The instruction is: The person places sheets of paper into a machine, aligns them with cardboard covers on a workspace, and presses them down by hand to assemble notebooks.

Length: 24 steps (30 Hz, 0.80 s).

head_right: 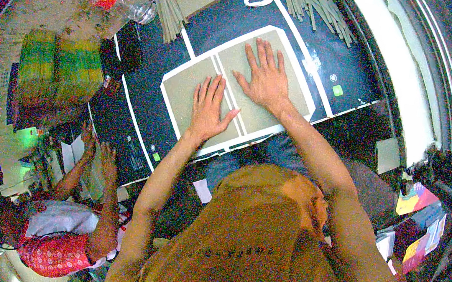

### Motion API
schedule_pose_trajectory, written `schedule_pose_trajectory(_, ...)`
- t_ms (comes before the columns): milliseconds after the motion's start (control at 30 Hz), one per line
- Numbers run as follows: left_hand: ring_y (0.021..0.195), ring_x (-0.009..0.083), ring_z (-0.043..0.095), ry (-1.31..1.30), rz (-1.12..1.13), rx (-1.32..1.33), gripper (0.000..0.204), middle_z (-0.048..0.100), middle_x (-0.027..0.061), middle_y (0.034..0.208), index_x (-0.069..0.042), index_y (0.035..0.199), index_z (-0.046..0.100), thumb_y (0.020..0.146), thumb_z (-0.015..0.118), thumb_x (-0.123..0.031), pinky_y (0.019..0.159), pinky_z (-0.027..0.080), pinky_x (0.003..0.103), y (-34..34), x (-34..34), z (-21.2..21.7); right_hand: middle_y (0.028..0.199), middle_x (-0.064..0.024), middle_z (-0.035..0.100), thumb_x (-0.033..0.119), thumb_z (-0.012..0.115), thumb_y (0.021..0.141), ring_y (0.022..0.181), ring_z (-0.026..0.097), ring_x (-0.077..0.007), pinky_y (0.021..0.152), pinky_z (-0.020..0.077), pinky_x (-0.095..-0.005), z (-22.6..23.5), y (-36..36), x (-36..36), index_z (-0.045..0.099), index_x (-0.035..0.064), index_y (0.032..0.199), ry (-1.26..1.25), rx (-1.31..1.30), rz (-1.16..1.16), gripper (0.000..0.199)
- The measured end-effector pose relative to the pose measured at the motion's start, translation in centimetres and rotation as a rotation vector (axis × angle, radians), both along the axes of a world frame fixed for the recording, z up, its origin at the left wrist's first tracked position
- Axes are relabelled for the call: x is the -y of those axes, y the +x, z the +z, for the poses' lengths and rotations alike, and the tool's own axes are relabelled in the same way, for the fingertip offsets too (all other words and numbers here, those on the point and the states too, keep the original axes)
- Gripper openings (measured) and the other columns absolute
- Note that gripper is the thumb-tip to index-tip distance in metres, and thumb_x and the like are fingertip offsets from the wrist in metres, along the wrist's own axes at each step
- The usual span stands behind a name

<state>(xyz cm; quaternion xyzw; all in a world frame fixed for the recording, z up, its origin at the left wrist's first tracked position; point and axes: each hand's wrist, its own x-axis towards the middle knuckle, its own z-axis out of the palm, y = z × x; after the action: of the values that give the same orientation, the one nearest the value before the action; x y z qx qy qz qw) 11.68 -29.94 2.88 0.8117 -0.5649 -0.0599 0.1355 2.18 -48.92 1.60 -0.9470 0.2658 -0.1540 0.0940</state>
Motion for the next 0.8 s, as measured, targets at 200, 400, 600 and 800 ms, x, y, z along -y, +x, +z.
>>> schedule_pose_trajectory(200,0.152,0.0431,0.015,0.038,-0.013,-0.023,0.104,0.023,0.0209,0.163,0.002,0.155,0.026,0.085,0.062,-0.065,0.121,0.01,0.062,0.0,0.2,0.3,0.163,-0.0162,0.028,0.061,0.047,0.097,0.151,0.025,-0.032,0.121,0.0201,-0.0545,0.2,0.0,0.2,0.035,0.0148,0.156,0.02,0.005,0.005,0.076)
schedule_pose_trajectory(400,0.152,0.0436,0.013,0.071,-0.035,0.027,0.117,0.022,0.0227,0.163,0.005,0.154,0.025,0.078,0.065,-0.073,0.121,0.007,0.062,-0.5,0.2,0.6,0.163,-0.0162,0.028,0.061,0.046,0.096,0.151,0.025,-0.0324,0.121,0.0199,-0.0549,-0.1,0.1,0.1,0.037,0.0143,0.155,0.009,0.003,-0.011,0.076)
schedule_pose_trajectory(600,0.152,0.0421,0.015,0.067,-0.031,0.036,0.116,0.025,0.022,0.162,0.006,0.154,0.026,0.077,0.067,-0.071,0.121,0.005,0.061,-0.8,0.3,0.6,0.162,-0.0187,0.029,0.06,0.046,0.096,0.15,0.027,-0.0338,0.121,0.018,-0.0552,0.5,-0.1,0.2,0.039,0.0112,0.154,0.034,0.002,-0.003,0.076)
schedule_pose_trajectory(800,0.151,0.0424,0.018,0.042,-0.008,-0.001,0.111,0.027,0.0222,0.161,0.006,0.153,0.027,0.078,0.069,-0.064,0.122,0.008,0.059,-0.8,0.0,1.7,0.162,-0.0179,0.029,0.061,0.046,0.097,0.151,0.026,-0.0334,0.121,0.0194,-0.056,0.6,0.0,-0.1,0.036,0.0122,0.156,0.009,-0.046,0.003,0.077)
